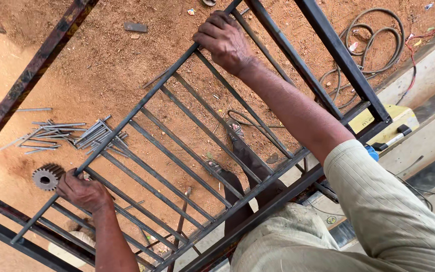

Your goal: The person aligns and moves a metal gate frame on a workbench, then uses a welding tool to join metal bars to the structure.

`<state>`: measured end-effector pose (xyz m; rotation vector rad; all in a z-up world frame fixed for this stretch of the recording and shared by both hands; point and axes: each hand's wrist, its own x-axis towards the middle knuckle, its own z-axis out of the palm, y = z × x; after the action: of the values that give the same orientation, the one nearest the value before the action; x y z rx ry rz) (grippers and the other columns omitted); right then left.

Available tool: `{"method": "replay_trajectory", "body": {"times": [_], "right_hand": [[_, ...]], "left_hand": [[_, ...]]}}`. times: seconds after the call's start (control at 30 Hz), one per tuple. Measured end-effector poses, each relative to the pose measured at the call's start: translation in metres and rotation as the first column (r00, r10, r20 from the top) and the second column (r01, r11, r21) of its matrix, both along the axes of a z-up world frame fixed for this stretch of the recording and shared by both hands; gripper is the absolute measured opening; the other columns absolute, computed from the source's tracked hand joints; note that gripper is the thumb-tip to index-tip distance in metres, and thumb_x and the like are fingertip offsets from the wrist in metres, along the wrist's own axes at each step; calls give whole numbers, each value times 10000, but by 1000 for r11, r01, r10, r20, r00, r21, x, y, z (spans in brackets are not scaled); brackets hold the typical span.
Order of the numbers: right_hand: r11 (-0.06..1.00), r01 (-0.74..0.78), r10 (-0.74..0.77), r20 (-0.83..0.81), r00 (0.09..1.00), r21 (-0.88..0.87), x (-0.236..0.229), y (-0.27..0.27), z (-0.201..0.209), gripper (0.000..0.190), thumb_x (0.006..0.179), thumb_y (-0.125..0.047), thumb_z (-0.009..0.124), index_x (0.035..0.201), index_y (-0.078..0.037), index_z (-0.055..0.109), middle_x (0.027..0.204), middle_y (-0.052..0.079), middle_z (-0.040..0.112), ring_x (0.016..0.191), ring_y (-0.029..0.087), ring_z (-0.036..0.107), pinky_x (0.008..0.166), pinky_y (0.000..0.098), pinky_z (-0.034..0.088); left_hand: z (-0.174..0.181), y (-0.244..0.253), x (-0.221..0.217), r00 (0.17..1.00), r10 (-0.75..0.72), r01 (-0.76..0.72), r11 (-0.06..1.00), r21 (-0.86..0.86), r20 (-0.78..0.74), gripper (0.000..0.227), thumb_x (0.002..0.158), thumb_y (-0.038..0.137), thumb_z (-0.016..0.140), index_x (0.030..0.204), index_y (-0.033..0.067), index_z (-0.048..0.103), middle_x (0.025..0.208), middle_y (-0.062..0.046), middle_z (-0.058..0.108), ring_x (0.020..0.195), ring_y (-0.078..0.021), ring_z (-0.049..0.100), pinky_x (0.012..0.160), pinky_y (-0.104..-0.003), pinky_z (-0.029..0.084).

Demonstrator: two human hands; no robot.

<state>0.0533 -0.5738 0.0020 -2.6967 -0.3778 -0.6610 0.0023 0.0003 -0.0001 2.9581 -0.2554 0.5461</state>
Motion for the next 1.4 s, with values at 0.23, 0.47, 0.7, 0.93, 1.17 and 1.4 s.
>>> {"method": "replay_trajectory", "body": {"times": [0.23, 0.47, 0.7, 0.93, 1.17, 1.4], "right_hand": [[998, 54, -54, 4, 999, -26, 2, 9, -3, 103, 995, -33, 697, 1055, -113, 715, 1049, 56, 723, 1092, 219, 675, 1141, 432, 484], [997, 66, -69, -72, 995, -50, -5, 9, 10, 112, 985, -62, 649, 1084, -99, 688, 1047, 53, 689, 1121, 228, 638, 1137, 430, 449], [999, 38, -40, -76, 996, -17, -5, 7, 14, 134, 1015, -80, 645, 1146, -80, 675, 1095, 66, 667, 1157, 239, 612, 1187, 431, 403], [1000, 19, -20, -84, 996, -11, -7, 6, 15, 170, 1003, -113, 632, 1167, -75, 660, 1145, 82, 657, 1205, 252, 599, 1208, 463, 380], [1000, 29, -27, -181, 983, 6, -4, 5, 9, 178, 985, -152, 632, 1147, -80, 648, 1109, 84, 629, 1205, 261, 592, 1194, 483, 376], [997, 33, -24, -124, 992, 73, -5, 6, 4, 207, 990, -125, 612, 1189, -88, 657, 1142, 53, 620, 1215, 224, 580, 1230, 464, 351]], "left_hand": [[10, -9, -1, 997, 27, -26, 1000, 8, -69, 92, 1111, -51, 561, 1153, -99, 628, 1214, -257, 594, 1181, -449, 547, 1026, -574, 462], [17, -15, -3, 991, 40, -41, 999, -5, -124, 222, 1008, -138, 533, 1212, -98, 612, 1237, -266, 574, 1206, -451, 526, 1031, -562, 462], [14, -14, -2, 990, 40, -40, 999, 6, -134, 190, 1052, -128, 535, 1220, -107, 620, 1234, -276, 571, 1211, -442, 517, 1032, -564, 458], [11, -8, -2, 989, 22, -20, 1000, 16, -143, 199, 1037, -119, 540, 1223, -117, 613, 1216, -262, 578, 1217, -438, 516, 1030, -557, 463], [9, -10, -1, 991, 25, -21, 999, 33, -128, 169, 1062, -95, 551, 1224, -111, 595, 1200, -257, 582, 1177, -429, 513, 1001, -538, 437], [4, -12, 0, 982, 137, -124, 987, 105, -131, 107, 1092, -59, 548, 1181, -90, 600, 1147, -236, 602, 1186, -403, 523, 1009, -523, 432]]}}
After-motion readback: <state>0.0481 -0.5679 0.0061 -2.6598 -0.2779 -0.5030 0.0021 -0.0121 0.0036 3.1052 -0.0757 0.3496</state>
